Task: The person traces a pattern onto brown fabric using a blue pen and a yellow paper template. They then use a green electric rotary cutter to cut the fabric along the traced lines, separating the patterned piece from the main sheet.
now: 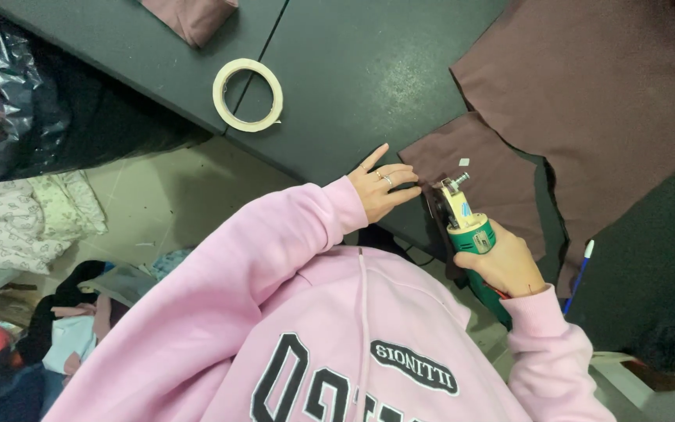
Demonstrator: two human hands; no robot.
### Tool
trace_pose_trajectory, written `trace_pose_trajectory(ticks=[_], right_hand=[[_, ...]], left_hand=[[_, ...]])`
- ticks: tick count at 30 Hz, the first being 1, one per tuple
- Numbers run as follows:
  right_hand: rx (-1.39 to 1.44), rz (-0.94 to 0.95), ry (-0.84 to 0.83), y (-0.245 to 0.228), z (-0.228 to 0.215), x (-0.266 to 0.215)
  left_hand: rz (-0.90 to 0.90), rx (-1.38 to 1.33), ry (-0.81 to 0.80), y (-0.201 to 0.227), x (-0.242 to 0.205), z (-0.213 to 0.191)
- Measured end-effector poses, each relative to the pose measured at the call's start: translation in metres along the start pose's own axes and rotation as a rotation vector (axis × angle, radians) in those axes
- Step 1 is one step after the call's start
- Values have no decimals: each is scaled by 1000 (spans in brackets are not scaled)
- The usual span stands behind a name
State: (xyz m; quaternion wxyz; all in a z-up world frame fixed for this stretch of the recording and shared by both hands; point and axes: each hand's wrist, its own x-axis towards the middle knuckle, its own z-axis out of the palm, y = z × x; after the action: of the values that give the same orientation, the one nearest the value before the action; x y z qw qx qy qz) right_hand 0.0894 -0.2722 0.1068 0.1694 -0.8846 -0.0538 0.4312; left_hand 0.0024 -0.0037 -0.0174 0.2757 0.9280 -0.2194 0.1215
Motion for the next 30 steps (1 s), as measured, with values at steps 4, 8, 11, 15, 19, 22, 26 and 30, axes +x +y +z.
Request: trace_pose_trajectory(ticks=[4, 8, 11, 15, 19, 22, 26, 30], right_hand=[[5, 0, 4, -6, 0, 4], [34, 0, 6, -21, -3, 5], [-19, 42, -1, -28, -1, 0], [75, 54, 36, -7, 24, -16], [216, 129, 113, -7, 57, -35], [313, 167, 185, -27, 68, -36], [384, 223, 243, -38, 72, -33], [397, 197, 252, -42, 73, -28]], left_hand=[[-7, -12, 10, 0, -1, 3], [-31, -13, 18, -1, -1, 1], [-35, -89, 14, -2, 1, -3], [-16, -62, 31, -7, 3, 1], [-32, -106, -11, -4, 0, 3], [-34, -110, -16, -6, -1, 5], [-57, -98, -16, -3, 5, -2], [-78, -121, -74, -5, 3, -3]])
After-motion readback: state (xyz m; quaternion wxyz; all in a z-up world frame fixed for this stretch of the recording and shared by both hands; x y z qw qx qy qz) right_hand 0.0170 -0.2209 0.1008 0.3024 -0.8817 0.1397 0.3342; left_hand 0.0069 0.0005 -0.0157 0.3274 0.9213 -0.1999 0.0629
